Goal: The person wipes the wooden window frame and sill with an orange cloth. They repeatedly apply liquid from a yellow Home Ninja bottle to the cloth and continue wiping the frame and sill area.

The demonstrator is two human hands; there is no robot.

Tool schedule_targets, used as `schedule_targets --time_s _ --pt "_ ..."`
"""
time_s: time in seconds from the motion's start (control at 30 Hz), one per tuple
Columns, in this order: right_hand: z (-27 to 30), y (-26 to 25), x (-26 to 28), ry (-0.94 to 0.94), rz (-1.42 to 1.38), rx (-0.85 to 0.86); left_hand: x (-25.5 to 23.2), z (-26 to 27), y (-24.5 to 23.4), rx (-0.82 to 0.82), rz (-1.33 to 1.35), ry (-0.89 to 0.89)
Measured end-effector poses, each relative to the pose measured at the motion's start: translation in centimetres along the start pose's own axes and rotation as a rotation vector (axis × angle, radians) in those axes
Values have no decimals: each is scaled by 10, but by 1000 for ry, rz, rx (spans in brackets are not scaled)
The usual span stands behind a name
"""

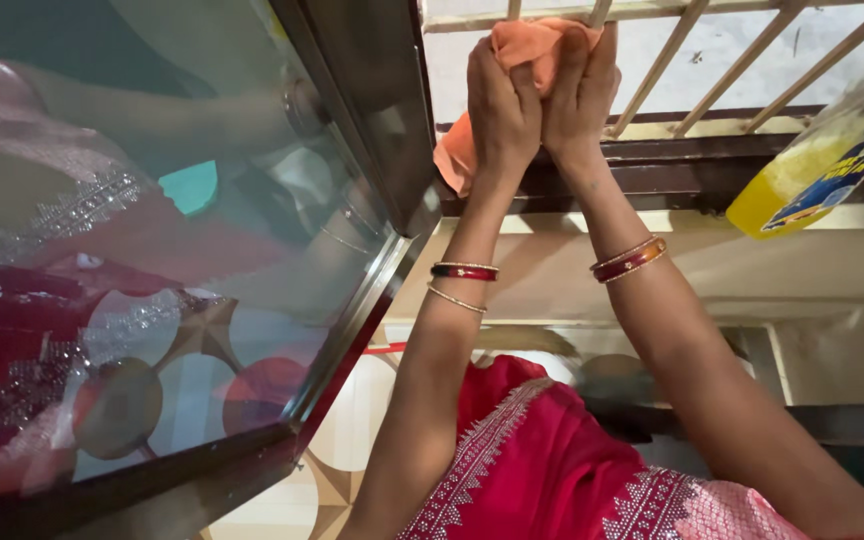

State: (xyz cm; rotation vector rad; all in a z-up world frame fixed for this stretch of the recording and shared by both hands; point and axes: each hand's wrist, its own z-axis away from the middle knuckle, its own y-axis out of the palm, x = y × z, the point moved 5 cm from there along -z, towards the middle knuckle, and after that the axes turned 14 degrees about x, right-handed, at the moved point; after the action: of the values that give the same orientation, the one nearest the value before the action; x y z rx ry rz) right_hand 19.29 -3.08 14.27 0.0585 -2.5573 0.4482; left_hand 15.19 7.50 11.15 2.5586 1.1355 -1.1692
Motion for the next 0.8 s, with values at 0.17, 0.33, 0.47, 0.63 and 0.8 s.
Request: schedule_targets --time_s 0.17,0.33,0.47,0.63,0.8 --pt "13 5 -12 162 30 24 5 12 -1 61 -65 -50" --pt "42 7 -15 217 305 96 4 31 -4 142 -203 -164" --pt "59 7 -24 392 478 178 0 43 -5 194 -342 -282" --pt "70 2 -13 297 578 258 -14 60 -7 144 -583 -193" --pt "82 -2 -8 236 618 291 -22 79 -14 152 -673 -221"
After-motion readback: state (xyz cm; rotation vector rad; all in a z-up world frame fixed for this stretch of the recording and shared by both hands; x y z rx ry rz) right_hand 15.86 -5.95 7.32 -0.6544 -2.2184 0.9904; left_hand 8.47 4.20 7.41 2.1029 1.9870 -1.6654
